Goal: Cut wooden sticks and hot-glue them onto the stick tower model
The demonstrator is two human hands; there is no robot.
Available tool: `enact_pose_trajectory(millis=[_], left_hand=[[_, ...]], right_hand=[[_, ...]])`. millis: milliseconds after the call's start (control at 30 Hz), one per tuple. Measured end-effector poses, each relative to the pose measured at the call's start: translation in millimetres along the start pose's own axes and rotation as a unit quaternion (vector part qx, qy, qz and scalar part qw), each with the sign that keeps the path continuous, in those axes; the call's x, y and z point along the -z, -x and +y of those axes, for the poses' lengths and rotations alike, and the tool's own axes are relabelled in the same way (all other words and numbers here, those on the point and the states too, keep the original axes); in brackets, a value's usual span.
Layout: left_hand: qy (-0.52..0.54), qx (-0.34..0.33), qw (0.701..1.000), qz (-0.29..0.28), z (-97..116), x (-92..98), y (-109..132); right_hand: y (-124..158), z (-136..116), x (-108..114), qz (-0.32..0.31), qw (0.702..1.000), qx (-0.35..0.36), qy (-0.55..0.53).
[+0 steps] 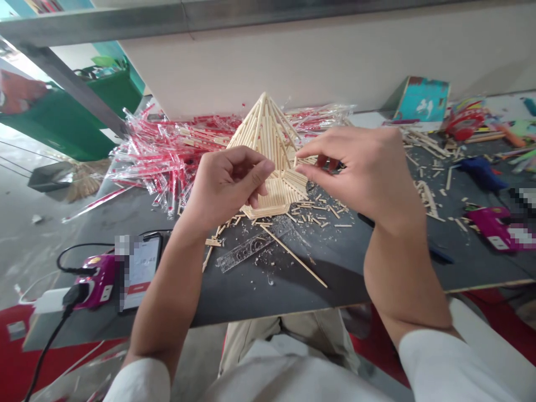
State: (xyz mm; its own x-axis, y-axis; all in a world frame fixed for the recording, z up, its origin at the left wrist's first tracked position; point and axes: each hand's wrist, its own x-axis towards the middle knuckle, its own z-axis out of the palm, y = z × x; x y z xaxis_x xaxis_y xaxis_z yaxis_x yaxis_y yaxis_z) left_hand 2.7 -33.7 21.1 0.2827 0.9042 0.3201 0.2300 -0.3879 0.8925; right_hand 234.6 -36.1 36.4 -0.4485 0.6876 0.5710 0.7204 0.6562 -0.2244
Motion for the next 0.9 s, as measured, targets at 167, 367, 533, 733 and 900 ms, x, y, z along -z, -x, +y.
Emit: enact_pose_trajectory(millis=[167, 367, 533, 733, 900], left_hand=[[-0.025, -0.011, 0.999, 0.032, 0, 7.4, -1], [-0.042, -0.030, 0.997, 0.054, -2, 13.6, -2], [-0.060, -0.039, 0.996, 0.051, -4, 14.4, -1], [-0.056, -0.035, 0.997, 0.046, -3, 13.1, 0], [-0.057, -0.022, 0.996, 0.070, 3, 18.9, 1]], right_hand=[[-2, 6, -11, -0.024, 0.999, -0.019, 0.015], [-4, 5, -19, -0.041, 0.999, -0.029, 0.017], [-4, 4, -20, -0.037, 0.999, -0.023, 0.025], [-2, 1, -22, -0.034, 0.999, -0.032, 0.023], [-1, 0, -22, -0.032, 0.999, -0.026, 0.023]])
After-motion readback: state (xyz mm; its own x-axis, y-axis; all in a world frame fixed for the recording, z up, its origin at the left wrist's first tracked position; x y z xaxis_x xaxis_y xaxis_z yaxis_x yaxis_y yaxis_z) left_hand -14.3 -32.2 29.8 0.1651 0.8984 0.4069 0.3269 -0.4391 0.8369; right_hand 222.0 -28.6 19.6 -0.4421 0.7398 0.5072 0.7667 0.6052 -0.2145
